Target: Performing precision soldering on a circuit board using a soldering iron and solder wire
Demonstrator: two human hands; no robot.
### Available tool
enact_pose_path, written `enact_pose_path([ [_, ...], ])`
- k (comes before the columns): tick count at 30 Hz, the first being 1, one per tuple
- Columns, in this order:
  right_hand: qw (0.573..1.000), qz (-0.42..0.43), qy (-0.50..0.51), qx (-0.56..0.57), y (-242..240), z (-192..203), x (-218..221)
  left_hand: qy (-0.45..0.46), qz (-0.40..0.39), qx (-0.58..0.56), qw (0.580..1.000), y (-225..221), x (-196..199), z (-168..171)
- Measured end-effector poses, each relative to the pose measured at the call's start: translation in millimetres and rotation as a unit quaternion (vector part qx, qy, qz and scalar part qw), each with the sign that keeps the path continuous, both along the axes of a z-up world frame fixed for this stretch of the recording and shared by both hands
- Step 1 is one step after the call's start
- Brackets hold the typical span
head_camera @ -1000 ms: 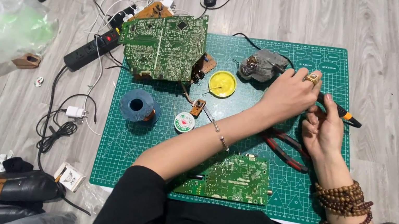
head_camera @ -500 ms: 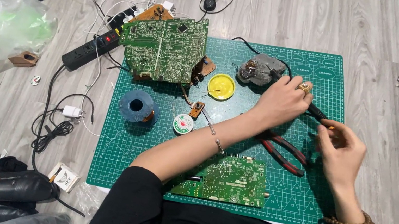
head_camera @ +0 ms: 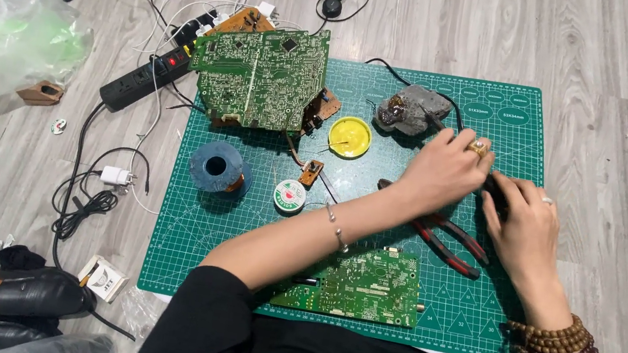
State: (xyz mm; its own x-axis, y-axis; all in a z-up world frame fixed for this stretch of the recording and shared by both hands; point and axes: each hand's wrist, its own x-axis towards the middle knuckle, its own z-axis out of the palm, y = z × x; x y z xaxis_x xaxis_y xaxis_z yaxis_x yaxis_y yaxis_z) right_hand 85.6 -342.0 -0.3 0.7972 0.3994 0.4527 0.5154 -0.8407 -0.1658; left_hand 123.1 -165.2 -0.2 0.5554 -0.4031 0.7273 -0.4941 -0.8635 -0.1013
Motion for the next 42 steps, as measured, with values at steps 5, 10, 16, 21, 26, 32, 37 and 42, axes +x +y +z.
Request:
enact_pose_path([
  [5,1.000,-0.002,0.005,0.000,2.2,1.1,-0.7,0.042,-0.049,-0.004,0.998,19.9,-60.9,29.8],
  [10,1.000,-0.008,0.017,0.005,6.0,6.2,0.0,0.131,-0.069,0.000,0.989,81.5,-86.2,18.9],
  [16,0.998,-0.052,-0.004,-0.041,10.1,7.8,-10.2,0.123,0.183,0.017,0.975,158.5,-76.3,9.5],
  [21,0.996,-0.037,-0.076,-0.041,16.9,16.8,-25.3,0.214,0.216,0.034,0.952,167.8,-70.0,-4.9],
  [26,0.987,0.092,-0.110,0.066,40.0,44.8,-51.0,0.241,0.213,0.006,0.947,170.4,-70.5,-7.5],
  [32,0.975,0.172,-0.055,0.130,60.7,45.7,-58.6,0.169,0.202,0.008,0.965,170.0,-68.6,-15.4],
  [37,0.971,0.194,-0.006,0.139,73.9,41.1,-52.5,0.171,0.185,0.004,0.968,171.2,-69.0,-6.8],
  [42,0.967,0.208,0.048,0.138,82.1,37.9,-42.2,0.145,0.166,0.022,0.975,173.0,-69.5,-5.5],
])
